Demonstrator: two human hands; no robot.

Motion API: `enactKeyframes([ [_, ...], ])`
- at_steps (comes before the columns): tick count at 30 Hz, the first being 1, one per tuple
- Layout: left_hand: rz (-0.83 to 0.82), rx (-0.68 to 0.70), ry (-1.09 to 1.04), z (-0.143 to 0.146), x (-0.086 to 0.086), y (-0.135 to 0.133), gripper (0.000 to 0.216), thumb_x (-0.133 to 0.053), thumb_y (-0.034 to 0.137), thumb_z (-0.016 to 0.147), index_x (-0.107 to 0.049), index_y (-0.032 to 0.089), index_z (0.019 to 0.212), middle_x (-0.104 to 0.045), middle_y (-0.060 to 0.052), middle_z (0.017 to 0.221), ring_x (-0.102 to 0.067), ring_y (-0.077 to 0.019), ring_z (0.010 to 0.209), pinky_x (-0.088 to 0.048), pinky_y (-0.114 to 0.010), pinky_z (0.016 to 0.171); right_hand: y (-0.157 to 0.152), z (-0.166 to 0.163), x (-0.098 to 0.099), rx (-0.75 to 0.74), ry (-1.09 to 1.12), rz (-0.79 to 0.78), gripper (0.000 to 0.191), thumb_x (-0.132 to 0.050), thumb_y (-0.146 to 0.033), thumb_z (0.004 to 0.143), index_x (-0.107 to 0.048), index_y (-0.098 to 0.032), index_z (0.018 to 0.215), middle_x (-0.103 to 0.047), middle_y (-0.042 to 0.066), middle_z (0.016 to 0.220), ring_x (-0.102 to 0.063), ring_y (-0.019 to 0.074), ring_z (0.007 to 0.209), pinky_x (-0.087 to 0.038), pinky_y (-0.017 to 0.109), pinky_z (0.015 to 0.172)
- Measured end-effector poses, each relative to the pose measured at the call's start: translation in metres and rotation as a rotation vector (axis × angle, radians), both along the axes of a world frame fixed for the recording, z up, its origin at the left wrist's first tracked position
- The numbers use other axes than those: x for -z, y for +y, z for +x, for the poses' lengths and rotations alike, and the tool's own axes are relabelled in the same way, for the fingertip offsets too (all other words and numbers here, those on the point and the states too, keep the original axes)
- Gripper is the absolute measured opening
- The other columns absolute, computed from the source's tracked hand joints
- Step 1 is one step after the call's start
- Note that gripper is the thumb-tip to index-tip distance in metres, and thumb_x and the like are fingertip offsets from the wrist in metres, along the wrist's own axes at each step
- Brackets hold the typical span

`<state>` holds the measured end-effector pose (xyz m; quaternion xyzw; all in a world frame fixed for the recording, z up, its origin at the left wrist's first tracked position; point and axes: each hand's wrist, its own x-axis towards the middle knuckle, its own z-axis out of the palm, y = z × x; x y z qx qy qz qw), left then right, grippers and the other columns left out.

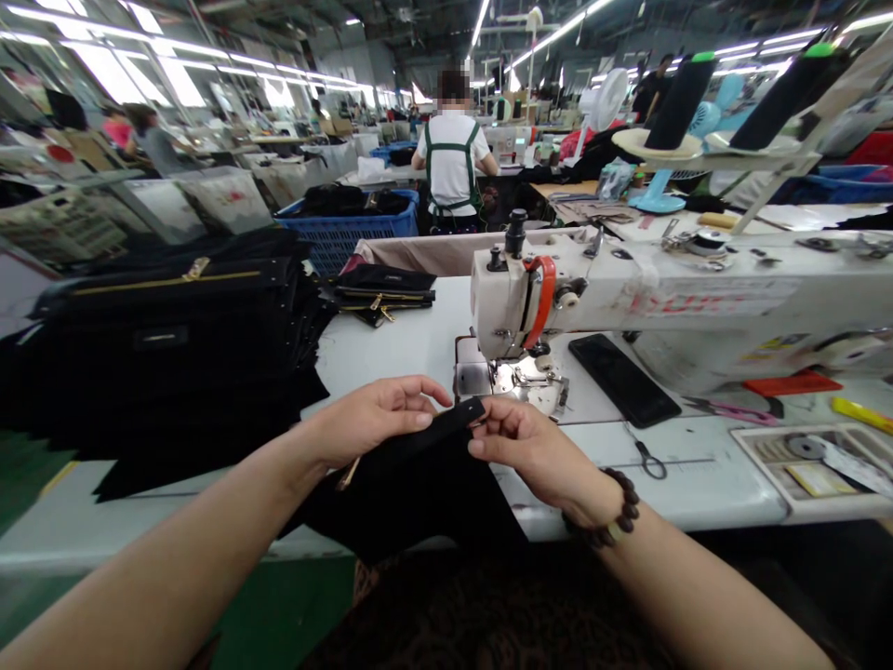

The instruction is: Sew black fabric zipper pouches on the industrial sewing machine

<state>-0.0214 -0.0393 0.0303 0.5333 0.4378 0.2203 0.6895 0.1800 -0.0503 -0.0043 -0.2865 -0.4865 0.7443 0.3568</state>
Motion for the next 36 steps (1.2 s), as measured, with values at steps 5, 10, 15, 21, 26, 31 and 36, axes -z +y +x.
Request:
enactKeyframes([
  [5,-0.004,-0.008,0.006,0.001,0.003,0.003,0.029,-0.062,0.028,0.072,-0.054,0.016,0.097,-0.063,-0.002,0.079,-0.058,-0.0122,0.067,-0.04,-0.022,0.063,0.003,-0.001,0.002,-0.011,-0.012,0.038,0.015,-0.062,-0.013,0.064,-0.055,-0.017,0.077,-0.049,-0.006,0.067,-0.04,0.006,0.06,-0.028,0.019,0.055],
  [10,-0.001,-0.016,0.018,-0.002,0.007,0.006,0.029,-0.062,0.028,0.072,-0.053,0.016,0.097,-0.063,-0.002,0.081,-0.058,-0.0128,0.069,-0.04,-0.022,0.062,0.004,0.0,0.003,-0.012,-0.074,0.098,0.014,-0.059,-0.015,0.067,-0.056,-0.017,0.081,-0.052,-0.004,0.071,-0.045,0.0075,0.066,-0.032,0.02,0.059],
  [15,-0.018,-0.055,0.02,-0.005,0.012,0.009,0.032,-0.063,0.029,0.071,-0.053,0.016,0.098,-0.062,-0.002,0.081,-0.058,-0.0131,0.068,-0.041,-0.023,0.062,0.005,0.0,0.006,0.031,-0.129,0.114,0.021,-0.059,-0.016,0.066,-0.054,-0.019,0.087,-0.055,-0.004,0.073,-0.049,0.0083,0.065,-0.036,0.021,0.06],
  [21,0.019,-0.054,0.009,-0.006,0.017,0.012,0.031,-0.064,0.028,0.071,-0.053,0.015,0.097,-0.062,-0.003,0.082,-0.058,-0.0136,0.072,-0.042,-0.024,0.067,0.005,-0.002,0.007,0.076,-0.227,0.244,0.022,-0.056,-0.012,0.066,-0.055,-0.019,0.087,-0.057,-0.003,0.073,-0.053,0.0089,0.066,-0.041,0.021,0.061],
  [26,0.173,-0.098,0.019,-0.008,0.018,0.01,0.026,-0.063,0.024,0.072,-0.056,0.016,0.097,-0.064,-0.002,0.083,-0.058,-0.0131,0.077,-0.041,-0.024,0.071,0.003,-0.003,0.006,0.171,-0.303,0.363,0.019,-0.054,-0.011,0.067,-0.053,-0.019,0.084,-0.059,-0.002,0.075,-0.055,0.0099,0.068,-0.045,0.023,0.065],
  [31,0.276,-0.173,0.036,-0.01,0.02,0.003,0.017,-0.063,0.018,0.071,-0.063,0.017,0.088,-0.065,-0.001,0.082,-0.058,-0.013,0.077,-0.042,-0.023,0.073,-0.002,-0.005,0.003,0.231,-0.396,0.48,0.017,-0.054,-0.011,0.069,-0.057,-0.019,0.083,-0.061,-0.001,0.076,-0.056,0.0109,0.069,-0.046,0.024,0.067],
  [36,0.269,-0.237,-0.021,-0.013,0.027,-0.001,0.012,-0.065,0.019,0.07,-0.066,0.018,0.082,-0.066,0.0,0.08,-0.059,-0.013,0.074,-0.044,-0.023,0.072,-0.005,-0.009,0.0,0.234,-0.425,0.573,0.021,-0.053,-0.009,0.071,-0.063,-0.019,0.086,-0.064,0.0,0.077,-0.056,0.0118,0.068,-0.046,0.024,0.066],
])
